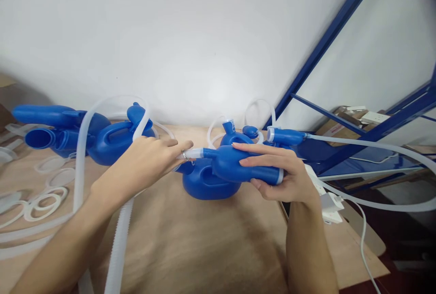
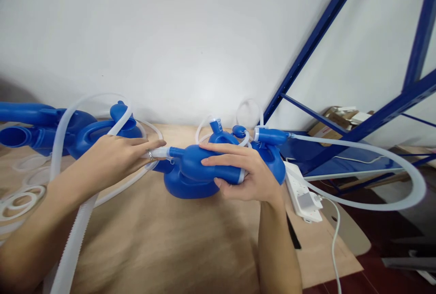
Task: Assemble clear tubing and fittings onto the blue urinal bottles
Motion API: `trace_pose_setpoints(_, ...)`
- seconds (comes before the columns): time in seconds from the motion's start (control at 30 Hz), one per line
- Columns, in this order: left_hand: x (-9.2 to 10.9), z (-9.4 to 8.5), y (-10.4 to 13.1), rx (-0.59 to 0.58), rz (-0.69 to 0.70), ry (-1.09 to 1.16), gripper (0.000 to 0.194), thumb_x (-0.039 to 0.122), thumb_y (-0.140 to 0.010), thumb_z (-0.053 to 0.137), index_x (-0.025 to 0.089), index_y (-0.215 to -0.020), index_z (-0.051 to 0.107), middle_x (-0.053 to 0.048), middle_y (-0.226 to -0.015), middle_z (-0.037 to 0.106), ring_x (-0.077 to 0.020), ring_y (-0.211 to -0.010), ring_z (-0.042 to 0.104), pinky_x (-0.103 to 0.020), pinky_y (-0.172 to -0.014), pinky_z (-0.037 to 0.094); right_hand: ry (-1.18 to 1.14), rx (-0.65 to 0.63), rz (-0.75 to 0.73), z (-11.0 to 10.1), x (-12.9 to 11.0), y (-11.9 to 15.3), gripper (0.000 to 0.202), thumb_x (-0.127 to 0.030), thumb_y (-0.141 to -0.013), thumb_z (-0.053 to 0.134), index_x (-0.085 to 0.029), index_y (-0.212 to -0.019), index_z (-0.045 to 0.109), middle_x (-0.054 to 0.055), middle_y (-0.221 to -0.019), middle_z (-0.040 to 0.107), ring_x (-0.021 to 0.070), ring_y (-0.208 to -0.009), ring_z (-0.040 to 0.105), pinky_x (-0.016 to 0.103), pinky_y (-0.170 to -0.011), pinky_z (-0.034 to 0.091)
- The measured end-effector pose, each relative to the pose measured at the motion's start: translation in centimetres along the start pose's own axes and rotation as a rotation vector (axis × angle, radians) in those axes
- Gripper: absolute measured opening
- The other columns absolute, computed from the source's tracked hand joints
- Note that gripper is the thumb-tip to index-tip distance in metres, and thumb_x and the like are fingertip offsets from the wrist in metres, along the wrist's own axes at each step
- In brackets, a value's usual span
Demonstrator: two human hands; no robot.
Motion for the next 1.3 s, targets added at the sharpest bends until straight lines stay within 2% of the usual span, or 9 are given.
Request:
trace_pose_setpoints(0.1, 1.9, -1.9, 0.1, 0.155, 0.174, -0.050, 0.061, 0.065, -0.109, 0.028, 0.018, -0.103, 0.067, -0.003, -0.068, 0.068, -0.0207, -0.056, 0.063, -0.032, -0.055, 0.030, -0.064, 0.022, -0.065, -0.2, -0.4, 0.1, 0.044, -0.008, -0.083, 0.073, -0.025, -0.123, 0.077, 0.008, -0.143, 0.071, 0.0247, -0.123, 0.074, 0.036, -0.103, 0.063)
trace_pose_setpoints(0.23, 3.4, -3.3, 0.2, 0.223, 0.279, 0.043, 0.053, 0.048, -0.115, 0.031, 0.018, -0.081, 0.059, 0.001, -0.057, 0.056, -0.0145, -0.047, 0.051, -0.032, -0.054, 0.026, -0.134, 0.028, -0.114, -0.5, -0.7, 0.4, 0.049, -0.009, -0.085, 0.073, -0.026, -0.131, 0.075, 0.006, -0.146, 0.069, 0.0257, -0.124, 0.074, 0.038, -0.103, 0.064)
trace_pose_setpoints(0.57, 3.5, -1.6, 0.7, -0.073, 0.284, 0.528, 0.048, 0.050, -0.113, 0.036, 0.020, -0.082, 0.056, 0.005, -0.057, 0.045, -0.0119, -0.046, 0.040, -0.030, -0.050, 0.027, -0.262, -0.020, -0.211, 0.5, -1.8, -0.6, 0.056, -0.011, -0.088, 0.065, -0.031, -0.140, 0.069, 0.002, -0.149, 0.065, 0.0288, -0.123, 0.074, 0.041, -0.102, 0.066)
trace_pose_setpoints(0.73, 4.0, -1.9, 0.5, -0.088, 0.247, 0.497, 0.058, 0.056, -0.113, 0.027, 0.019, -0.086, 0.062, 0.002, -0.056, 0.052, -0.0136, -0.046, 0.044, -0.030, -0.049, 0.029, -0.234, -0.066, -0.205, 0.7, -2.7, -0.6, 0.065, -0.008, -0.086, 0.065, -0.034, -0.145, 0.065, 0.000, -0.152, 0.061, 0.0305, -0.125, 0.072, 0.045, -0.108, 0.062)
trace_pose_setpoints(0.83, 3.7, -1.0, 0.0, -0.146, 0.187, 0.509, 0.061, 0.059, -0.112, 0.027, 0.019, -0.089, 0.067, 0.001, -0.055, 0.054, -0.0144, -0.047, 0.048, -0.028, -0.049, 0.033, -0.150, -0.049, -0.207, 1.1, -3.1, -0.5, 0.064, -0.005, -0.083, 0.067, -0.030, -0.142, 0.067, 0.004, -0.145, 0.067, 0.0298, -0.122, 0.075, 0.045, -0.110, 0.061)
trace_pose_setpoints(0.93, 3.8, -0.4, -0.3, -0.176, 0.202, 0.644, 0.054, 0.054, -0.112, 0.032, 0.019, -0.090, 0.067, 0.001, -0.061, 0.060, -0.0141, -0.052, 0.053, -0.025, -0.054, 0.039, -0.159, 0.020, -0.292, 1.3, -4.0, -0.5, 0.061, -0.004, -0.082, 0.065, -0.022, -0.141, 0.069, 0.008, -0.137, 0.074, 0.0284, -0.116, 0.078, 0.047, -0.108, 0.063)
trace_pose_setpoints(1.07, 3.9, -0.1, -0.5, -0.204, 0.175, 0.792, 0.044, 0.045, -0.111, 0.039, 0.019, -0.081, 0.059, 0.002, -0.063, 0.057, -0.0124, -0.052, 0.050, -0.025, -0.056, 0.041, -0.156, 0.028, -0.320, 1.7, -4.5, -0.7, 0.059, -0.007, -0.087, 0.062, -0.023, -0.143, 0.066, 0.007, -0.135, 0.075, 0.0267, -0.119, 0.076, 0.049, -0.108, 0.063)
trace_pose_setpoints(1.2, 3.9, 0.4, -0.7, -0.304, 0.085, 0.896, 0.046, 0.040, -0.108, 0.041, 0.019, -0.067, 0.047, 0.004, -0.058, 0.045, -0.0110, -0.051, 0.043, -0.025, -0.055, 0.039, -0.023, -0.046, -0.360, 2.5, -5.5, -0.5, 0.048, -0.006, -0.086, 0.060, -0.016, -0.132, 0.071, 0.010, -0.127, 0.079, 0.0272, -0.124, 0.074, 0.049, -0.112, 0.061)
trace_pose_setpoints(1.3, 3.5, 0.8, -0.6, -0.357, 0.016, 1.011, 0.051, 0.045, -0.108, 0.041, 0.020, -0.063, 0.040, 0.005, -0.055, 0.037, -0.0103, -0.049, 0.036, -0.026, -0.051, 0.036, 0.062, -0.066, -0.363, 2.9, -5.8, -0.5, 0.045, -0.007, -0.088, 0.061, -0.017, -0.131, 0.071, 0.009, -0.129, 0.078, 0.0279, -0.131, 0.069, 0.048, -0.112, 0.060)
Point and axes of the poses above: each hand's wrist, its own y-axis away from the middle knuckle, its own z-axis out of the palm, x = y × z, the point moved 10 cm from there along -y, towards the middle knuckle
